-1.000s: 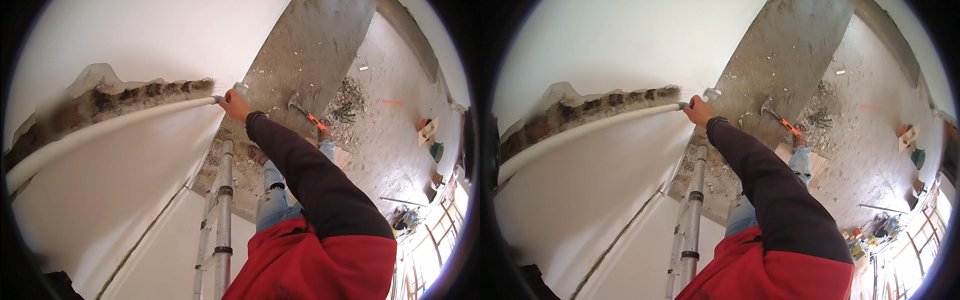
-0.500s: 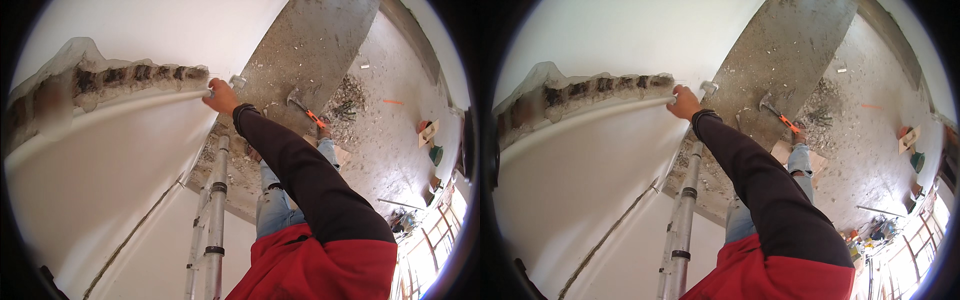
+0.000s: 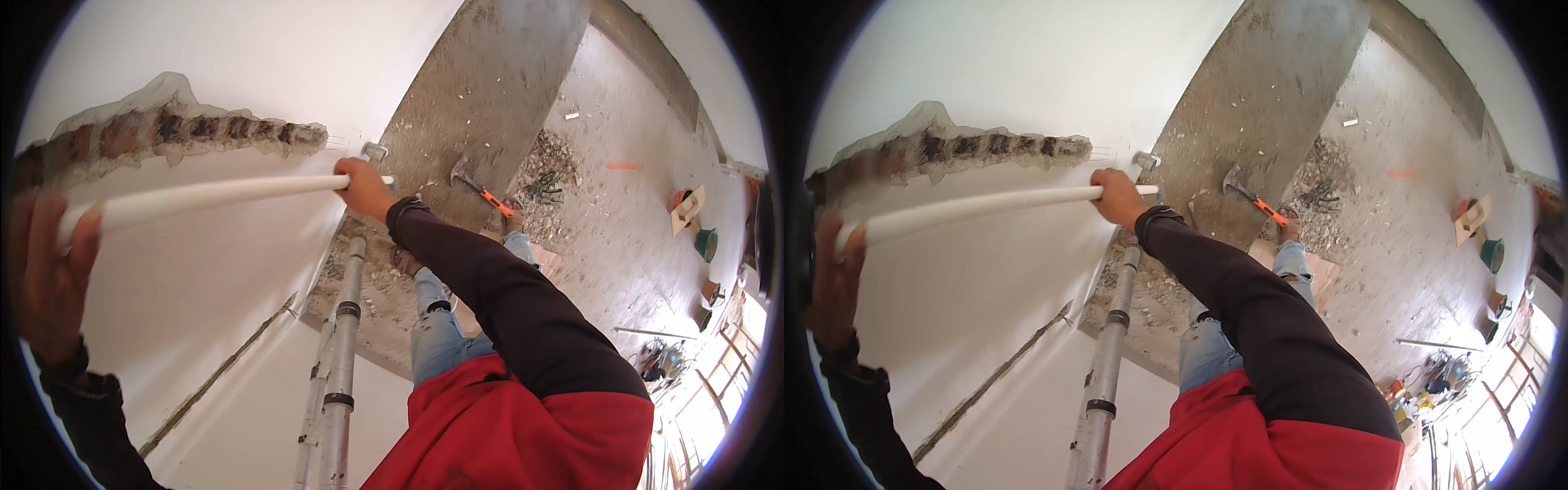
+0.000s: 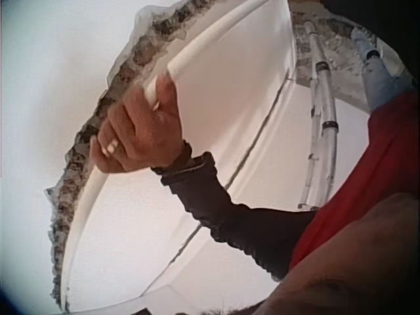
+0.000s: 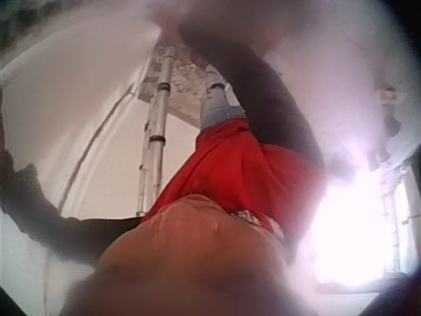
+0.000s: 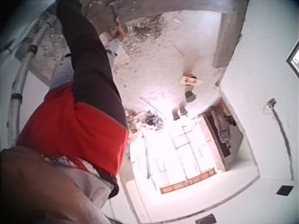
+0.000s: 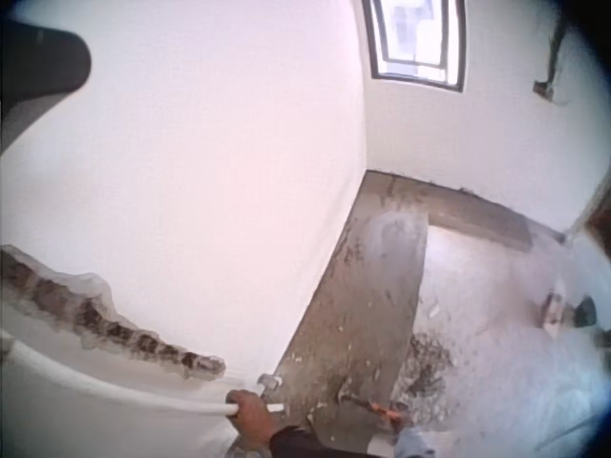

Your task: The person fits a plastic conduit pipe into a prepared vertical groove in a wall, then uses a hammer and a chisel-like tool to secure it by driving pieces of debris or fasteners into the wall gap.

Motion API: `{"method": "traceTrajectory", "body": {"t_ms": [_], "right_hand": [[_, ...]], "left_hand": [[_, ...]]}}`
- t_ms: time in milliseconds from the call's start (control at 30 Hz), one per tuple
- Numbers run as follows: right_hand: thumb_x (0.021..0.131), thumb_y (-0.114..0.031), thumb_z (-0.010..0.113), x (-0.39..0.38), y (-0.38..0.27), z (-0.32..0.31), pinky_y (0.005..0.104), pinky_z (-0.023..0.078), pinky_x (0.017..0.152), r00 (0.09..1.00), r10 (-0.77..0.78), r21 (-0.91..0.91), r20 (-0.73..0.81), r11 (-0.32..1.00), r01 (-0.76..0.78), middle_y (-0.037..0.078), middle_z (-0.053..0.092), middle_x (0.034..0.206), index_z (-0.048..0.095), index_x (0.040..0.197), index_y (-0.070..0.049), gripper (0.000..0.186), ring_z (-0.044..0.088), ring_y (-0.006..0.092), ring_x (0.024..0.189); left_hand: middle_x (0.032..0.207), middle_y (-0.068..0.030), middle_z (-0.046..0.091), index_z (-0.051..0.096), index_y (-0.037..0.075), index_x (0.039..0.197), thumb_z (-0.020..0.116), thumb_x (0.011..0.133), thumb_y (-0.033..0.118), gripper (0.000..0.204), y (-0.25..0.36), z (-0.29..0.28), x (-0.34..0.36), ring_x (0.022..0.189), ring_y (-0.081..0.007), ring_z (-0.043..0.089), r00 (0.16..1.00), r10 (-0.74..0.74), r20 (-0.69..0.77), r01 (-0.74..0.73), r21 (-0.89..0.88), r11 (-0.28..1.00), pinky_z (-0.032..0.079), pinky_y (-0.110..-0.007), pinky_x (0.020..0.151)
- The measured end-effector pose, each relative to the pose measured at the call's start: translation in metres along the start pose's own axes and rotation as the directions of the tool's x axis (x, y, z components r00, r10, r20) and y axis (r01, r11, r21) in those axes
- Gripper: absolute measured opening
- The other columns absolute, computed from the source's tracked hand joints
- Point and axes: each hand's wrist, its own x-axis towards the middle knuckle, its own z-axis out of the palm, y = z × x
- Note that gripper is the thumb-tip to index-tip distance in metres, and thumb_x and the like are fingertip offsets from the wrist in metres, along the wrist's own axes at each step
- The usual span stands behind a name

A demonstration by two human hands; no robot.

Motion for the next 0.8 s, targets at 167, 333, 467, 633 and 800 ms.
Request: {"method": "traceTrajectory", "body": {"t_ms": [167,333,467,633,800], "right_hand": [[0.076,-0.014,0.073,0.006,-0.035,-0.071,0.0368,0.047,0.063,0.991,0.061,0.137,-0.117,0.99,-0.045,0.014,0.063,0.075,0.061,0.082,-0.003,0.017,0.062,0.0281,0.069],[0.083,-0.023,0.07,0.018,0.001,-0.127,0.03,0.043,0.058,0.989,0.122,0.173,-0.085,0.979,-0.106,0.005,0.057,0.069,0.063,0.086,-0.002,0.023,0.051,0.0122,0.064],[0.081,-0.026,0.068,0.039,0.052,-0.186,0.0352,0.044,0.058,0.978,0.162,-0.044,-0.132,0.985,-0.169,0.015,0.062,0.067,0.066,0.089,-0.002,0.025,0.056,0.0237,0.059],[0.081,-0.032,0.07,0.069,0.096,-0.226,0.0331,0.041,0.055,0.973,0.155,-0.137,-0.171,0.974,-0.18,0.006,0.054,0.06,0.063,0.077,-0.002,0.031,0.049,0.0159,0.055],[0.08,-0.032,0.071,0.079,0.147,-0.236,0.0334,0.04,0.054,0.975,0.19,-0.165,-0.114,0.964,-0.207,0.004,0.054,0.057,0.064,0.075,-0.002,0.032,0.049,0.0132,0.054]], "left_hand": [[0.09,-0.0047,0.059,0.061,0.008,0.091,0.066,0.084,0.033,0.027,0.084,-0.021,0.071,0.09,-0.0216,0.057,0.954,0.221,-0.202,-0.21,0.076,0.975,0.042,-0.037,0.088],[0.074,0.0012,0.054,0.061,0.013,0.078,0.06,0.081,0.021,0.009,0.136,0.0,0.124,0.089,-0.0154,0.056,0.87,0.237,-0.433,-0.25,0.027,0.968,0.029,-0.044,0.106],[0.067,0.0031,0.052,0.059,0.015,0.072,0.056,0.083,0.019,0.012,0.156,0.011,0.177,0.09,-0.0132,0.057,0.777,0.234,-0.584,-0.252,0.051,0.966,0.022,-0.047,0.112],[0.07,0.0046,0.055,0.06,0.019,0.074,0.055,0.084,0.018,0.012,0.178,0.015,0.217,0.097,-0.0124,0.058,0.797,0.218,-0.563,-0.248,0.024,0.968,0.014,-0.049,0.115],[0.077,0.0026,0.058,0.061,0.017,0.081,0.061,0.083,0.025,0.009,0.229,0.047,0.228,0.097,-0.0145,0.058,0.77,0.088,-0.632,-0.19,-0.095,0.977,0.021,-0.045,0.106]]}}
